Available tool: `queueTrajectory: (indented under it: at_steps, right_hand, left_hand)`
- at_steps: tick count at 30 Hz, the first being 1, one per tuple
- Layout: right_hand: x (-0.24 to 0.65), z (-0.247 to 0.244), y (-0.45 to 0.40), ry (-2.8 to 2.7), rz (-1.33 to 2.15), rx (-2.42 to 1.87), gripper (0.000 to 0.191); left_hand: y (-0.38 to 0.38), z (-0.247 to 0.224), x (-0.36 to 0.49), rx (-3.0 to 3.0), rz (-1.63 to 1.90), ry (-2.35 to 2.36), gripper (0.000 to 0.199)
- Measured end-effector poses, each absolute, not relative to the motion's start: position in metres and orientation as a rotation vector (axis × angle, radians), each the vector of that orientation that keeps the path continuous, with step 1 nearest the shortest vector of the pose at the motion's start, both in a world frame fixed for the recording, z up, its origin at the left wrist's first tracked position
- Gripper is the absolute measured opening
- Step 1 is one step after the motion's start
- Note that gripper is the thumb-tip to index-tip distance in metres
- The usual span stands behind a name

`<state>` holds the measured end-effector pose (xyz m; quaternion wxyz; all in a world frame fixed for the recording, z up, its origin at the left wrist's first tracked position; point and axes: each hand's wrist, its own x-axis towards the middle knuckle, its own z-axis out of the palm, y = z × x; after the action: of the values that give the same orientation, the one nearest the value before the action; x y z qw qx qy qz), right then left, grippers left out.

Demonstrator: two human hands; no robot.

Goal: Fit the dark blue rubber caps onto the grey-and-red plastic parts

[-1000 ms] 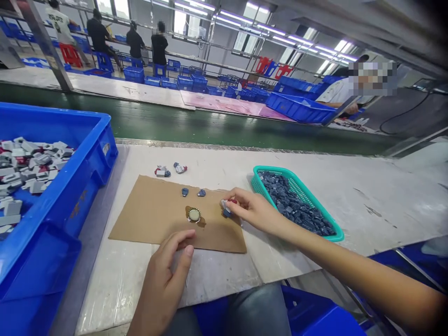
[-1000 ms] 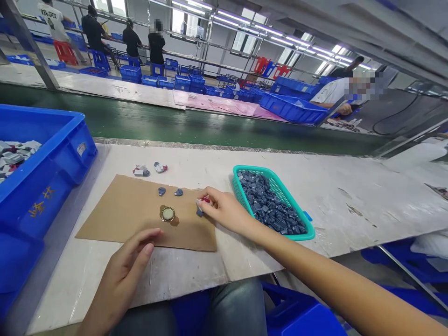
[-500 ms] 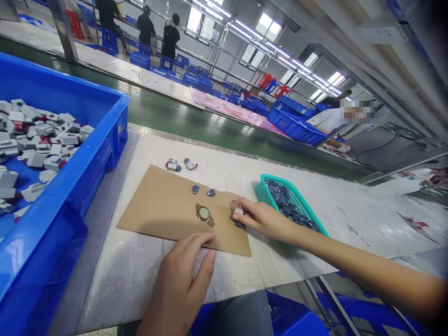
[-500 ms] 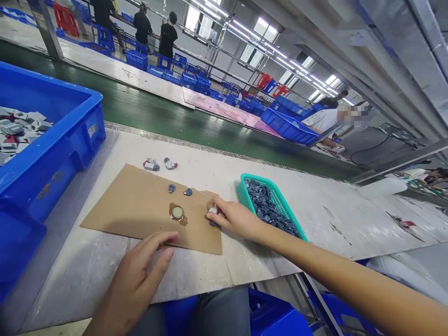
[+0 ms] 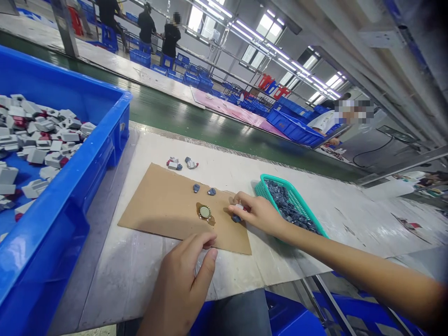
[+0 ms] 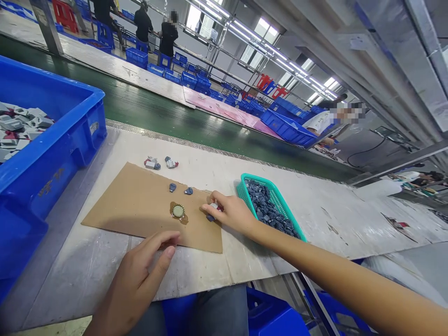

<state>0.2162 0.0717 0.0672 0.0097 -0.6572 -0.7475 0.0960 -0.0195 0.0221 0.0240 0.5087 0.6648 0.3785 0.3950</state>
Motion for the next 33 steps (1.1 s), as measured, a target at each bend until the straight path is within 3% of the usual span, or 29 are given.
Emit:
queueTrajectory:
  at_steps: [12, 19, 27, 33]
  right_hand:
    - [0.209, 0.06, 0.076, -2.171, 0.105, -2.172, 0.025]
    - [0.209, 0.06, 0.079, -2.291, 0.239, -2.097, 0.013]
    - [0.202, 0.067, 0.078, -2.465, 0.221, -2.121, 0.041]
    - [0.193, 0.067, 0.082, -2.554, 0.089, -2.165, 0.045]
  left_hand:
    - [0.022, 0.023, -0.02, 1.618, 0.899, 0.915, 0.024]
    - [0.021, 0.021, -0.017, 1.608, 0.948, 0.908, 0.023]
    - [0.02, 0.022, -0.016, 1.613, 0.946, 0.93, 0.023]
    - [0.022, 0.024, -0.02, 1.652, 0.9, 0.912, 0.023]
